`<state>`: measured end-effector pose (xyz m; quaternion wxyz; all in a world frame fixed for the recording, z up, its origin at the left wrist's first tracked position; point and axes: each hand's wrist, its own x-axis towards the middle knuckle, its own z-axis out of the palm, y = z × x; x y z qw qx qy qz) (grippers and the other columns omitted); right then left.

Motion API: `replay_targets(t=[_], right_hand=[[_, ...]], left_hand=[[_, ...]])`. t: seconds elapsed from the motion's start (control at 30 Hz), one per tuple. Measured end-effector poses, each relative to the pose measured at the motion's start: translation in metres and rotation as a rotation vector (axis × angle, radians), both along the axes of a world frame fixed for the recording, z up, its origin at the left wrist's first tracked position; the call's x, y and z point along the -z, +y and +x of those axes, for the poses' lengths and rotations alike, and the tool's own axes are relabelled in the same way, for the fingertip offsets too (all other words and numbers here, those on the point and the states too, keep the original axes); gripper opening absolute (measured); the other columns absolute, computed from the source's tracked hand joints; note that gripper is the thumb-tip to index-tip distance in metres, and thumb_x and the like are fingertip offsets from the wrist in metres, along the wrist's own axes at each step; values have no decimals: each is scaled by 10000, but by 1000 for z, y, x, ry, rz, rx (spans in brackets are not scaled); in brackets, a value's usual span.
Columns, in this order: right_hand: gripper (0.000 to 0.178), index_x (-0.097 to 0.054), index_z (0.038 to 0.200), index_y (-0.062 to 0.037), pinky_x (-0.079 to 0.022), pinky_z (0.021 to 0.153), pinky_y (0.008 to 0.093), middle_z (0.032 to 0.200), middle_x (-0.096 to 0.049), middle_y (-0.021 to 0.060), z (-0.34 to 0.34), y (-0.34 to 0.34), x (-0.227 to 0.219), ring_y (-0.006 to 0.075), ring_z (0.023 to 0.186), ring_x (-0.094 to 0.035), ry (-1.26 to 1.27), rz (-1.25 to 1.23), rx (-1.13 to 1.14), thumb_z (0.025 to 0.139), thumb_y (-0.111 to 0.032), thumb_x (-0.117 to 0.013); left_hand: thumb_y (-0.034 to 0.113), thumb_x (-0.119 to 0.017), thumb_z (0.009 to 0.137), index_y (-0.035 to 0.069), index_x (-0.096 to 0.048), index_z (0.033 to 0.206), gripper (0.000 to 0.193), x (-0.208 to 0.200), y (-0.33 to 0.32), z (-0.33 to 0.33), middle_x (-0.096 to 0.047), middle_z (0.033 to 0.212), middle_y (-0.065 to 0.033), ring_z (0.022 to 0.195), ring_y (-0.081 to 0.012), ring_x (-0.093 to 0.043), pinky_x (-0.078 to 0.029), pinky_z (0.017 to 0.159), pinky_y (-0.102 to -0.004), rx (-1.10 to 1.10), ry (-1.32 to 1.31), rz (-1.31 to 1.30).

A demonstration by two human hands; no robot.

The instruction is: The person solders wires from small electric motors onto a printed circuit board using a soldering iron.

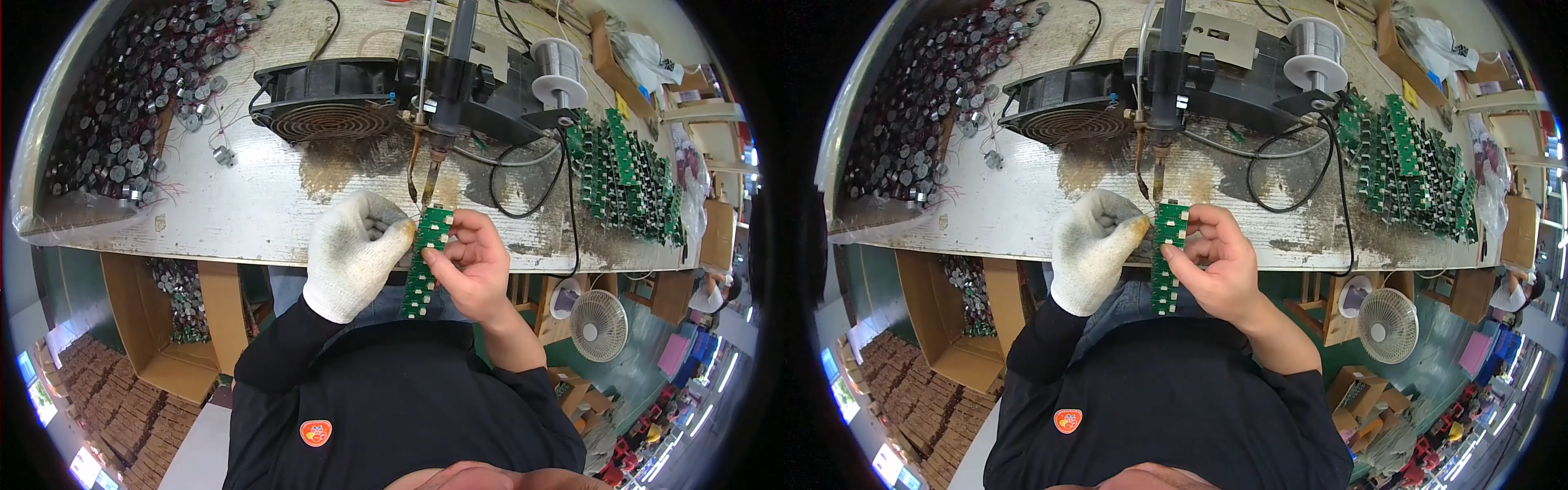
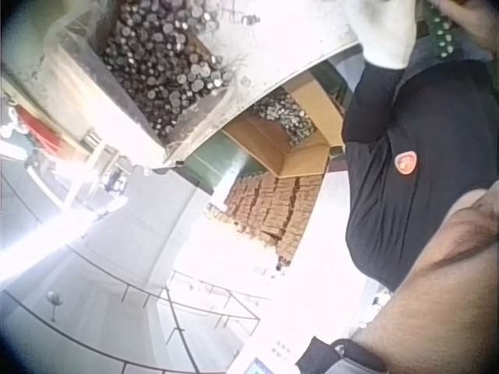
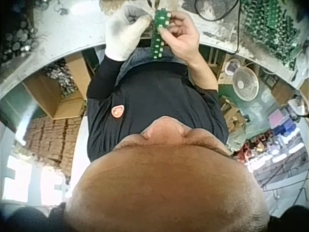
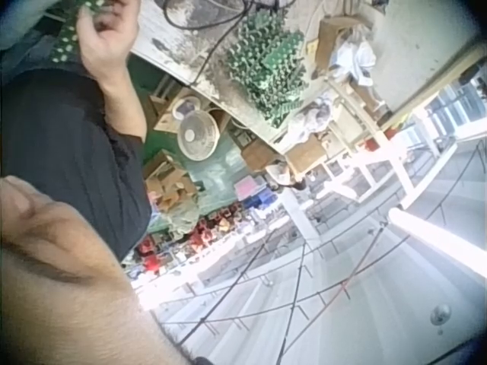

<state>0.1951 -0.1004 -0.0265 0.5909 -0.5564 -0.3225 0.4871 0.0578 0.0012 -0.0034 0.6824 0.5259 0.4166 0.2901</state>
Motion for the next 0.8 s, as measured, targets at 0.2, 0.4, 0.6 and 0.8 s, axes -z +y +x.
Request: replay_targets(t=[0.2,0.4,0.6,0.8], right_hand=[[392,-417,1145,29,-436,545,170,981,-574,90,1,1,2,48,643,-576,-4,8,-13,820,70,-631],[384,-422,1141,31,-440,547,172,987,-573,95,0,1,4,53,647,-578,-21,-12,-18,820,75,-627],[395,-423,1162,28,-448,508,183,999,-581,102,-3,4,-4,70,641,-587,19,-43,10,823,78,-619],[344,-400,1202,-13,-395,391,183,910,-619,77,17,7,1,58,514,-521,33,-83,94,892,15,-545]], left_hand=[[62,-654,826,-67,-581,829,148,1,-2,2,-617,675,-86,589,-92,-597,-480,519,-221,-30,12,36],[62,-652,823,-64,-583,822,143,8,0,0,-623,686,-93,592,-96,-601,-479,505,-225,-13,52,25],[75,-682,797,-44,-596,892,175,16,-1,-9,-627,799,-109,721,-125,-624,-505,604,-252,-5,92,96],[18,-714,688,-11,-561,1019,366,20,10,-39,-516,1126,-173,951,-268,-575,-502,781,-320,-2,211,686]])
